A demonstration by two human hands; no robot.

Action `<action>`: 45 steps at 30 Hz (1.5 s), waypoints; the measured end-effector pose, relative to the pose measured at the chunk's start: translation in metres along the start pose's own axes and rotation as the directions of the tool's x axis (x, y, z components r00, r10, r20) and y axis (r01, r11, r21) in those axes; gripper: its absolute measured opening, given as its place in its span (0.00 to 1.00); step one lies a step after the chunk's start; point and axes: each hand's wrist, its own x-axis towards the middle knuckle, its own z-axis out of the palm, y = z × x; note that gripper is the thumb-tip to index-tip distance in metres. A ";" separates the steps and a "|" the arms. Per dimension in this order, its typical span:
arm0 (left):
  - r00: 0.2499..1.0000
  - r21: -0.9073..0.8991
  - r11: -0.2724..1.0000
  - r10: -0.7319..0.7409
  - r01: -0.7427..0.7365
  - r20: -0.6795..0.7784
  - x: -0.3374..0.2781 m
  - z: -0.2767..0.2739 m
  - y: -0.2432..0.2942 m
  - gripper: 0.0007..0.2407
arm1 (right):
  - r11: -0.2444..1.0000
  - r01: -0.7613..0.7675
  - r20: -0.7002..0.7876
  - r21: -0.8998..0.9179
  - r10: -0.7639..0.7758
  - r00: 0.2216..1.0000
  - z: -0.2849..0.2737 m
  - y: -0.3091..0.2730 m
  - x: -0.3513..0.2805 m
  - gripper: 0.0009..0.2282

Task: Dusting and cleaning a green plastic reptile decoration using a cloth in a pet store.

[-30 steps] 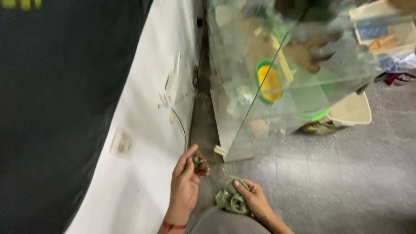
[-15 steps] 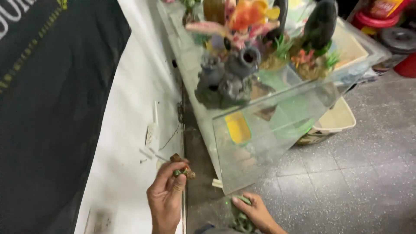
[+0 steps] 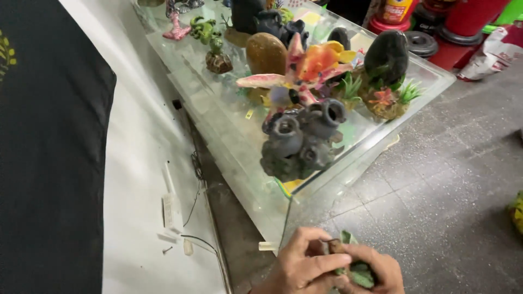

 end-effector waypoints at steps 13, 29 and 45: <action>0.992 0.055 0.998 -0.025 0.018 0.125 0.037 -0.002 0.028 0.20 | 0.838 0.205 0.069 -0.506 -0.197 0.978 -0.072 -0.028 0.020 0.38; 0.987 0.172 0.985 0.038 -0.011 -0.156 0.076 0.028 0.025 0.06 | 0.873 0.135 -0.085 -0.468 -0.197 0.977 -0.206 -0.021 0.232 0.19; 0.798 0.485 0.835 0.095 0.261 -0.595 0.000 0.021 0.004 0.04 | 0.801 0.212 0.355 -0.559 0.000 0.935 -0.188 -0.055 0.368 0.16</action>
